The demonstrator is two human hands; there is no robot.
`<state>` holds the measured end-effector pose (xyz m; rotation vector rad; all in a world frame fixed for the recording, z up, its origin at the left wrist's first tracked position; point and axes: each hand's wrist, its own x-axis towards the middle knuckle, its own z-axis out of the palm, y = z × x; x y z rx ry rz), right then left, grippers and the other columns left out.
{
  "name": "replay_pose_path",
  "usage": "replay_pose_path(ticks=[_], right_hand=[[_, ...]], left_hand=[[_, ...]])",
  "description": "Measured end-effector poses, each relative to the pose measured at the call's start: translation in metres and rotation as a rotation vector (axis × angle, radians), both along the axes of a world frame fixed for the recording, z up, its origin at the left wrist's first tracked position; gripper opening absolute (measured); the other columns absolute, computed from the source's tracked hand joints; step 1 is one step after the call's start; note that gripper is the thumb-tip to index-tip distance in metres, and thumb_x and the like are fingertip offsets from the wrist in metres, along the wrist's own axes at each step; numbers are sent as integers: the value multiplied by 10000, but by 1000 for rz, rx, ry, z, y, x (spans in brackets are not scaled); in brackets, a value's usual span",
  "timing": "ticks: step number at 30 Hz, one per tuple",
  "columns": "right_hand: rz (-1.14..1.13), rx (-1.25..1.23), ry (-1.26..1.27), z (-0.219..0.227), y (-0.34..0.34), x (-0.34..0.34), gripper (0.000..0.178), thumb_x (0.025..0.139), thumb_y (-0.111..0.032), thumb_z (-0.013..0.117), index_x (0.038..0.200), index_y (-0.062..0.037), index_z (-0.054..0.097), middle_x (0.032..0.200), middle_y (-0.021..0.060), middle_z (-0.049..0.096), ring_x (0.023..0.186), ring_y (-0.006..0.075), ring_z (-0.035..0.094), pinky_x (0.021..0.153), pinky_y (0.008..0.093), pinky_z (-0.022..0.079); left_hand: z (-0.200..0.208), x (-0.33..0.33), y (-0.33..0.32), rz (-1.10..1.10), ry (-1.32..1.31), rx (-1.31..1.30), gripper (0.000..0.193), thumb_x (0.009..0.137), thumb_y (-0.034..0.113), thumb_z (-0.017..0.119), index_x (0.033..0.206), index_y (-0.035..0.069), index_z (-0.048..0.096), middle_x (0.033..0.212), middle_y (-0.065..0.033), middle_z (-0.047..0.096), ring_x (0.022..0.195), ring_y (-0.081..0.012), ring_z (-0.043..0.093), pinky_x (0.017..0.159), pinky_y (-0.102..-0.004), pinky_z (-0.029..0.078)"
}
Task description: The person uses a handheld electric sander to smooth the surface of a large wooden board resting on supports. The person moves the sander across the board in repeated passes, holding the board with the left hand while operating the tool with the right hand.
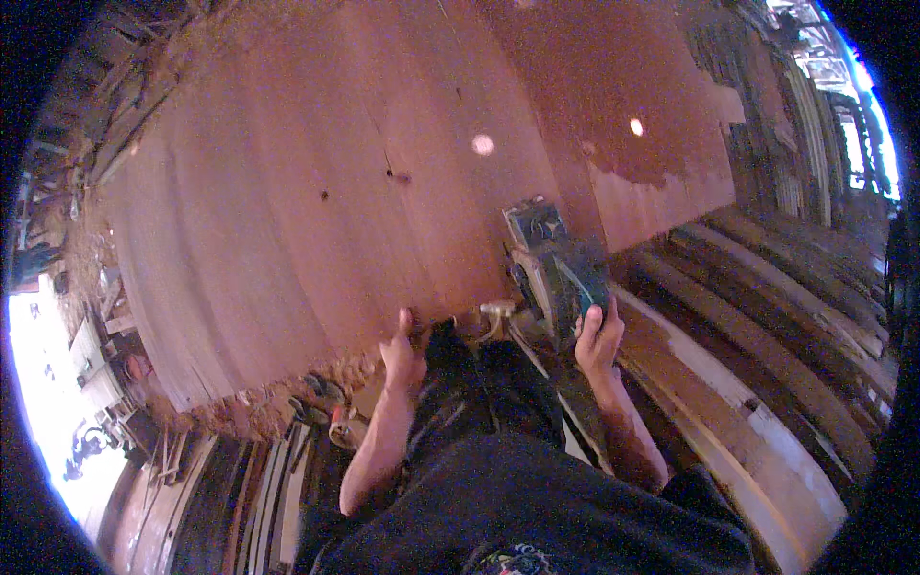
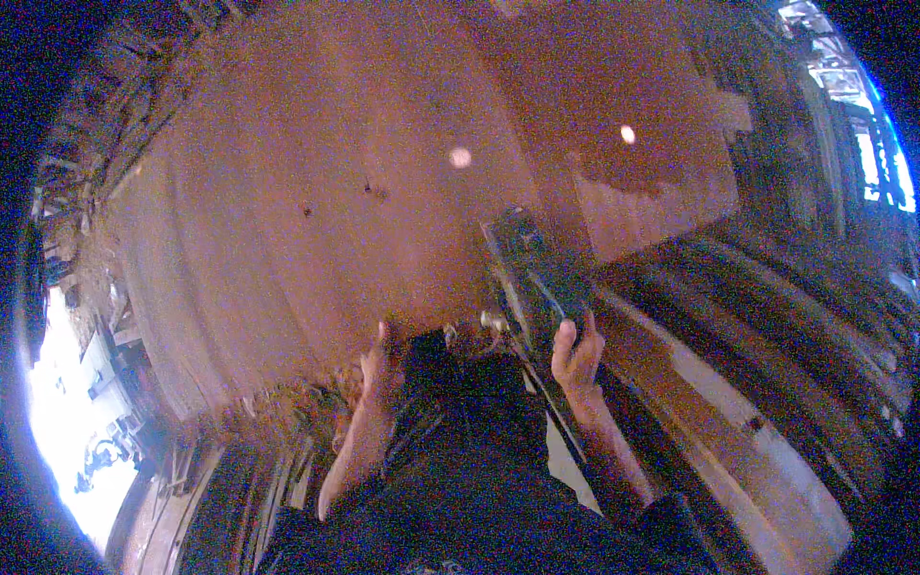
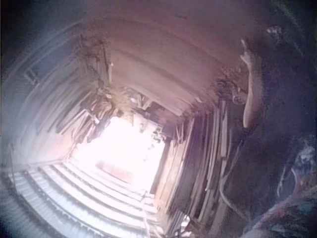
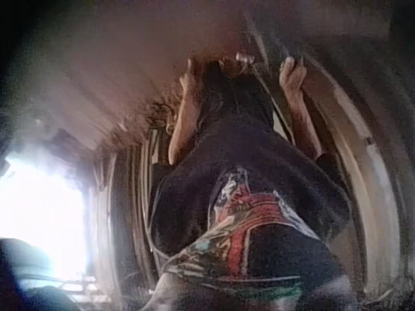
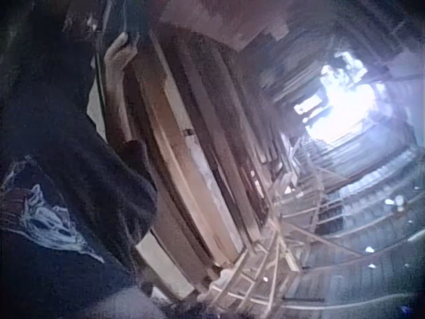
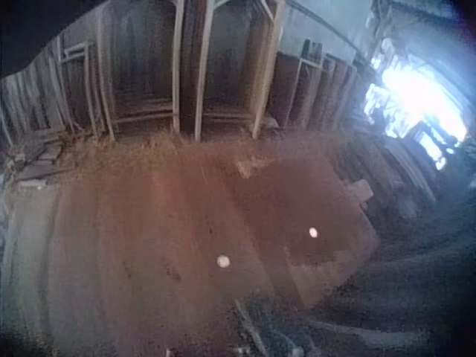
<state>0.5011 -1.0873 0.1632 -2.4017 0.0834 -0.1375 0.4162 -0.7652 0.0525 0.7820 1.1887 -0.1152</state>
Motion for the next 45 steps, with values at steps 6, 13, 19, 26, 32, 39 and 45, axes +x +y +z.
replay_pose_path(ticks=[6, 13, 19, 26, 32, 39, 45], right_hand=[[70, -3, -127, 6, 101, 212, 474, 1105, -399, 509, 1184, 38, 673, 1007, 279, 754, 974, 516, 710, 810, 544, 560], [116, -55, -314, -26, 233, 492, 764, 1069, -636, 421, 1194, 72, 681, 1106, 351, 720, 1060, 547, 686, 954, 605, 547], [144, -124, -141, -29, 292, 643, 714, 1110, -550, 370, 1504, 28, 512, 1442, 330, 582, 1362, 512, 535, 1128, 577, 433], [215, 73, -246, -52, 234, 516, 677, 1092, -548, 442, 1324, 63, 620, 1174, 339, 701, 1085, 523, 671, 951, 553, 533], [21, 133, 129, 1, 115, 236, 471, 1110, -389, 489, 1311, 17, 617, 919, 198, 711, 767, 351, 702, 689, 448, 556], [25, 111, 199, -3, 118, 274, 394, 1109, -358, 514, 1182, 7, 642, 853, 201, 698, 753, 369, 709, 665, 438, 555], [135, -82, -251, -17, 218, 483, 629, 1082, -550, 485, 1183, 33, 699, 1055, 346, 730, 1005, 543, 701, 895, 588, 564]], left_hand=[[33, 20, -3, 200, 77, -159, 533, 1016, 230, 750, 1407, 18, 458, 1252, -115, 664, 1117, -294, 666, 977, -516, 603], [41, 19, -8, 324, 214, -121, 527, 979, 110, 778, 1370, 93, 425, 1291, -106, 625, 1130, -284, 654, 928, -571, 624], [45, 23, -6, 287, 147, -159, 548, 980, 91, 770, 1375, 109, 391, 1270, -106, 633, 1088, -275, 680, 899, -564, 648], [49, 23, -5, 287, 144, -194, 604, 975, 80, 774, 1332, 38, 288, 1216, -143, 637, 1109, -265, 678, 934, -580, 636], [50, 28, -6, 302, 172, -163, 646, 977, 117, 780, 1368, 34, 272, 1235, -133, 635, 1108, -289, 674, 958, -570, 625], [68, 45, -7, 286, 202, -113, 251, 998, 187, 770, 1095, 39, 591, 1056, -99, 670, 1065, -277, 673, 882, -494, 645], [69, 41, -3, 182, 269, -121, 246, 999, 219, 774, 1043, 33, 619, 1055, -85, 675, 1072, -243, 655, 817, -447, 640]])
